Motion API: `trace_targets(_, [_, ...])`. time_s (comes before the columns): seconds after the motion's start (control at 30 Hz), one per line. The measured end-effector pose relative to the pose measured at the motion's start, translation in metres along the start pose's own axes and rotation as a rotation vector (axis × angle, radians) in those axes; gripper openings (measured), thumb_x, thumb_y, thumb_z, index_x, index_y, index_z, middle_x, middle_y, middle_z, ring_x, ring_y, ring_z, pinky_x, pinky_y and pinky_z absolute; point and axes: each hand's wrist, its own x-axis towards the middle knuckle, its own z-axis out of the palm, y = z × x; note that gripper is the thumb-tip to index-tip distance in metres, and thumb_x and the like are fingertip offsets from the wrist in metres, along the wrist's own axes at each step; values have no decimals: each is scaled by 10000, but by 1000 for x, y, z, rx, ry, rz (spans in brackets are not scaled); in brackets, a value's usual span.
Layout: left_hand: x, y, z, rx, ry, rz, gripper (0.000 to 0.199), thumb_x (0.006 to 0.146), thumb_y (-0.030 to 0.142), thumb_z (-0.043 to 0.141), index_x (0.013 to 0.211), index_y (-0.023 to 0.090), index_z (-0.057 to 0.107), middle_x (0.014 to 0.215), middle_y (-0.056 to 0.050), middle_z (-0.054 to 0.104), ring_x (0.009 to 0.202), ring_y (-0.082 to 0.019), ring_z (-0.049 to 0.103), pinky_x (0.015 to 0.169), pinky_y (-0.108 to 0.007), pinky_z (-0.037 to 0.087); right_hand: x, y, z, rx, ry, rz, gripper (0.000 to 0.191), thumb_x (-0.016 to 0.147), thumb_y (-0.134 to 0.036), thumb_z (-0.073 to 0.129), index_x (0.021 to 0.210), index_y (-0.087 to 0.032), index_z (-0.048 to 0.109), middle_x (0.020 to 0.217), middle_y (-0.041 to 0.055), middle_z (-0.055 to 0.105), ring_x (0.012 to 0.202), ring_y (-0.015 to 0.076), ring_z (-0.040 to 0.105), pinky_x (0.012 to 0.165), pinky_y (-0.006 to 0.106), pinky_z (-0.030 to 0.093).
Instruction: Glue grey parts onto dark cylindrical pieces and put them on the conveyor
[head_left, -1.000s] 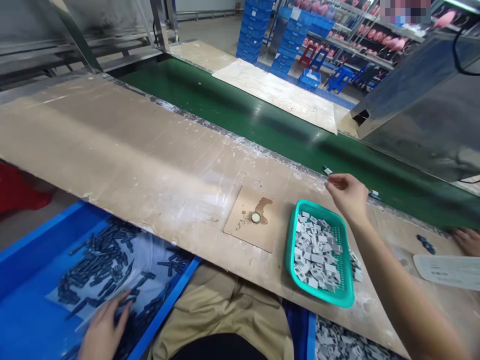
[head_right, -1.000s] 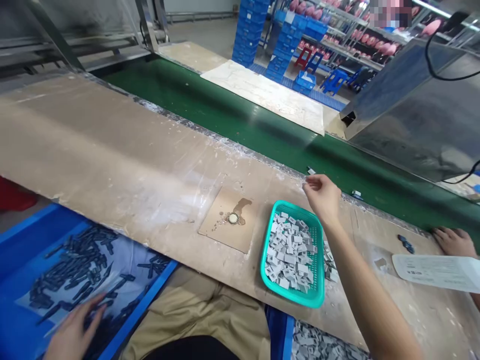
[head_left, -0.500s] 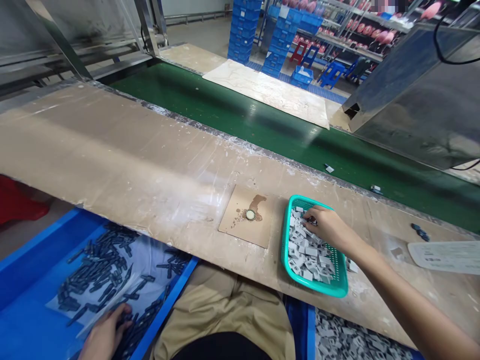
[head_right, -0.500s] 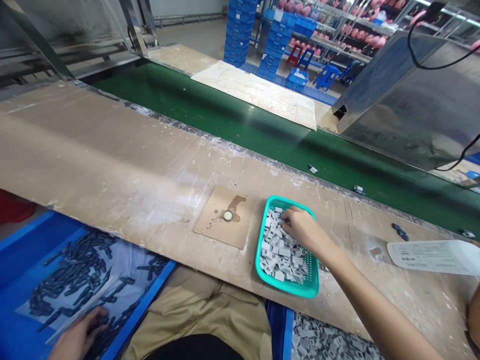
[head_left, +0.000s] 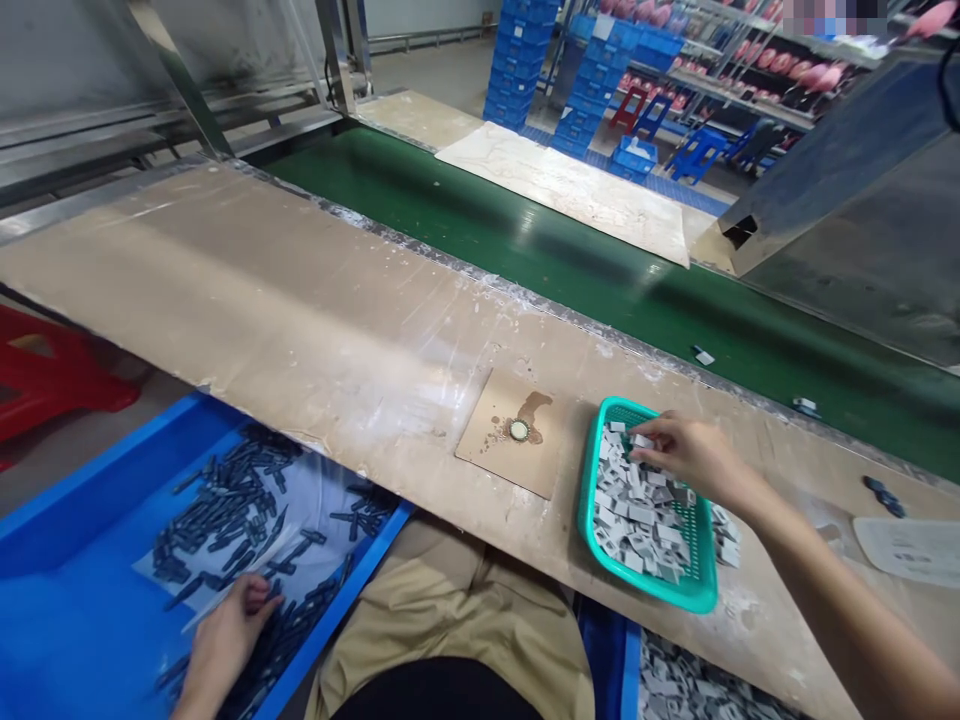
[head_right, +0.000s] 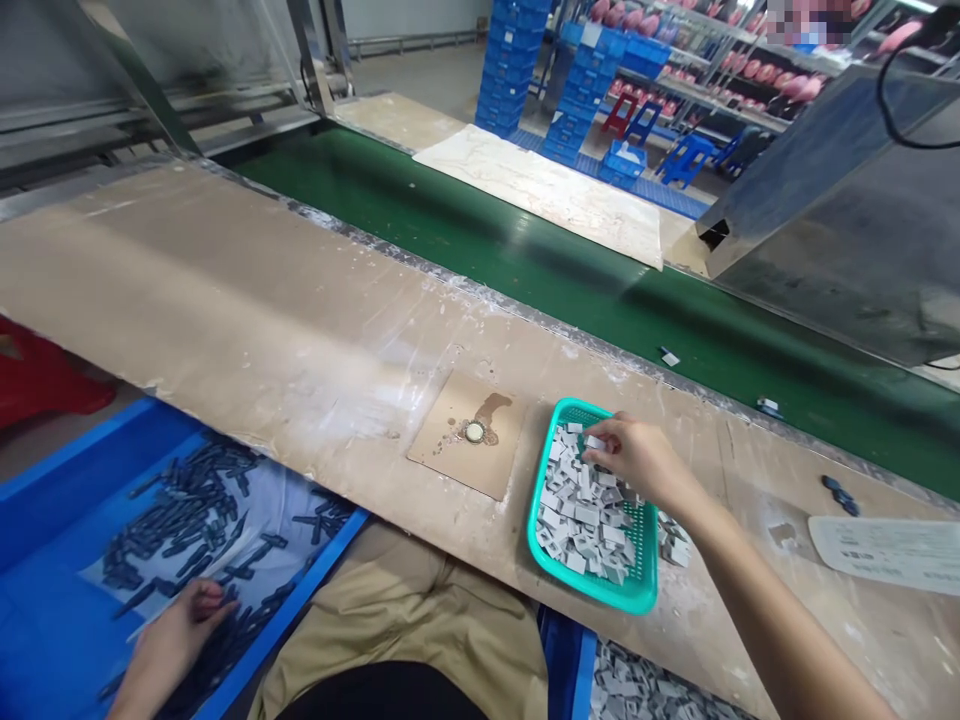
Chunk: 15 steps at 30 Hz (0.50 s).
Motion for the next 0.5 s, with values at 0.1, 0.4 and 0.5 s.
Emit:
trace_targets(0.1, [-6,14,-1,-229,-23,-212,272,459,335,725,661,214,589,615,-47,679,704,-301,673,623,-370,531,-7,-17,-6,333,-25,95,424,622,-491,715,891,-165,692,629,52,644,560,207,604,509,308,463])
trace_targets(0.4, [-51,126,-4,-1140,-259,-477,279,653,18,654,897,148,693,930,-61,716,781,-145,676,635,-209,573,7,-100,42,485,64,-159,311,796,-395,592,1015,-182,647,925,91,702,782,222,668,741,369,535])
trace_targets(0.5, [-63,143,0,-1283,-369,-501,265,673,17,664,889,167,699,864,-24,706,607,-67,613,441,-125,474,13,-107,56,287,119,-282,222,817,-348,557,944,-211,676,915,86,704,824,243,659,749,383,526])
